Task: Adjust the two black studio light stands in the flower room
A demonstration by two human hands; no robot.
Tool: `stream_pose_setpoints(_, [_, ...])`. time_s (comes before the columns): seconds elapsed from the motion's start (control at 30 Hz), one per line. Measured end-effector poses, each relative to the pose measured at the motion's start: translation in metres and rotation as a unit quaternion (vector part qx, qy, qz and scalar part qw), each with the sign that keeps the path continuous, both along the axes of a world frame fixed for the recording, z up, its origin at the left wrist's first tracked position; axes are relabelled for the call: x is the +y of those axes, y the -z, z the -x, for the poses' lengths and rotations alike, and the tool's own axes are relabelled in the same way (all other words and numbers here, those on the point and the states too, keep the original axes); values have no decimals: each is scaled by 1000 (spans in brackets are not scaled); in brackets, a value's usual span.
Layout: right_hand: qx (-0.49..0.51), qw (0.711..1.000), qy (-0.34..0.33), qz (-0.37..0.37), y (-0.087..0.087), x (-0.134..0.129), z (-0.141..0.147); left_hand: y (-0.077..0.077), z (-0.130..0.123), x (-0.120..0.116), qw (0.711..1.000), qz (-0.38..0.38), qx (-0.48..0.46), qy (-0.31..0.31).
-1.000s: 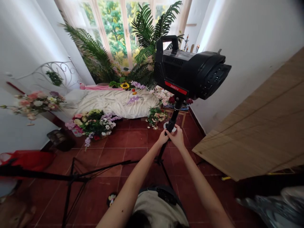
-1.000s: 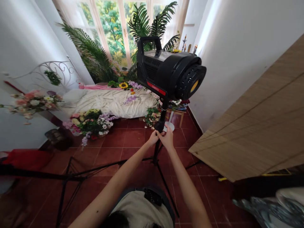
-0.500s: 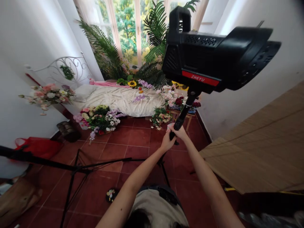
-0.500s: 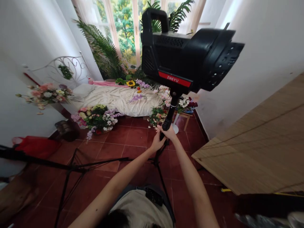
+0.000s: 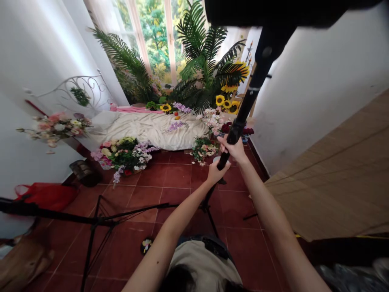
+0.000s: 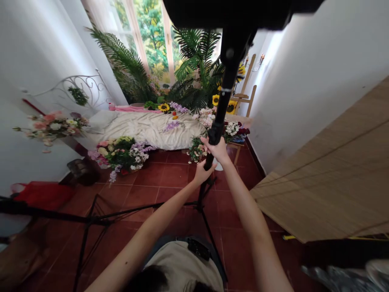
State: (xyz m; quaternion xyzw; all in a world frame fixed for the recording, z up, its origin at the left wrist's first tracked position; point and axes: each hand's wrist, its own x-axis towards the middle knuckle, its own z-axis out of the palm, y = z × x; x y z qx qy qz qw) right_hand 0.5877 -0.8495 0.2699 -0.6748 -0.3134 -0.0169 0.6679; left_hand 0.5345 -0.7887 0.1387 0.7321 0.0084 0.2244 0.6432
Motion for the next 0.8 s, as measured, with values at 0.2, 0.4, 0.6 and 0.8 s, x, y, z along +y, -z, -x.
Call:
stream_pose_setpoints(0.2, [-56, 998, -19, -27, -67, 2, -14, 8, -16, -7, 997, -17, 56, -49])
stream_pose_setpoints(0.4, [-127, 991, 37, 22, -64, -17, 0, 19, -29, -12, 992, 18, 82, -94])
stream_pose_setpoints(0.6, [-132, 968, 88, 195, 25, -69, 34, 21, -29, -12, 994, 45, 73, -72])
stream_pose_setpoints(0.8, [-90, 904, 109, 403, 115, -93, 73, 20, -29, -12, 994, 20, 59, -90])
